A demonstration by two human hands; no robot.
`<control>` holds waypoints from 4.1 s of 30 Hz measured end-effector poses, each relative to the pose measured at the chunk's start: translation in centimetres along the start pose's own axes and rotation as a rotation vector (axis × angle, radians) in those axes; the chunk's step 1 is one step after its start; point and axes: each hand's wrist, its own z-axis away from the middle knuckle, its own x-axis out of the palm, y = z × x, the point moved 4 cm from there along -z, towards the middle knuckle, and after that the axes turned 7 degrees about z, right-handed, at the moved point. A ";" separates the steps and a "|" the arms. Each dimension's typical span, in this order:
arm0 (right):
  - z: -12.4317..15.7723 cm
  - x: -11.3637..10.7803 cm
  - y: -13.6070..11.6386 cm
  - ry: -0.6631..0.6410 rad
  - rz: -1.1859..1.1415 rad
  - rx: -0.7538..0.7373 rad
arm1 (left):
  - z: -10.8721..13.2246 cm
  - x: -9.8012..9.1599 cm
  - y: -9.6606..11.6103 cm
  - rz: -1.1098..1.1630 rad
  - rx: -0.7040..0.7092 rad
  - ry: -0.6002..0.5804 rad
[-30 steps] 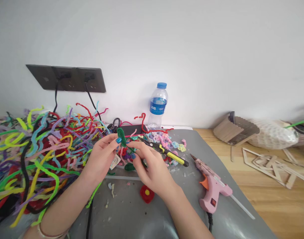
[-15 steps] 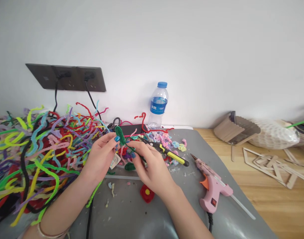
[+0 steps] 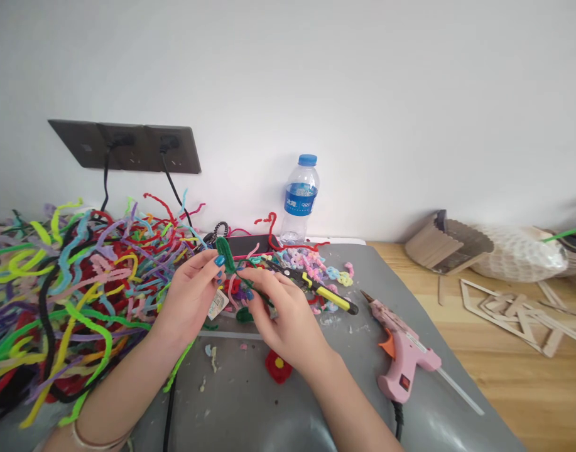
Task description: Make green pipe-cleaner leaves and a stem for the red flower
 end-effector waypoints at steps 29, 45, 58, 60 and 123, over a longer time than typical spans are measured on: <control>0.0 0.4 0.5 -0.080 -0.050 0.076 | 0.0 0.0 -0.1 -0.023 -0.001 -0.018; -0.1 0.4 0.4 -0.093 -0.048 0.087 | 0.1 0.0 -0.1 -0.052 0.006 0.006; -0.1 0.3 0.4 -0.078 -0.042 0.082 | 0.0 0.0 -0.2 -0.045 0.006 0.011; -0.1 0.3 0.4 -0.081 -0.042 0.082 | 0.0 0.0 -0.2 -0.052 0.007 0.012; 0.1 0.6 0.5 -0.104 -0.054 0.092 | -0.1 -0.2 -0.2 -0.066 0.009 0.023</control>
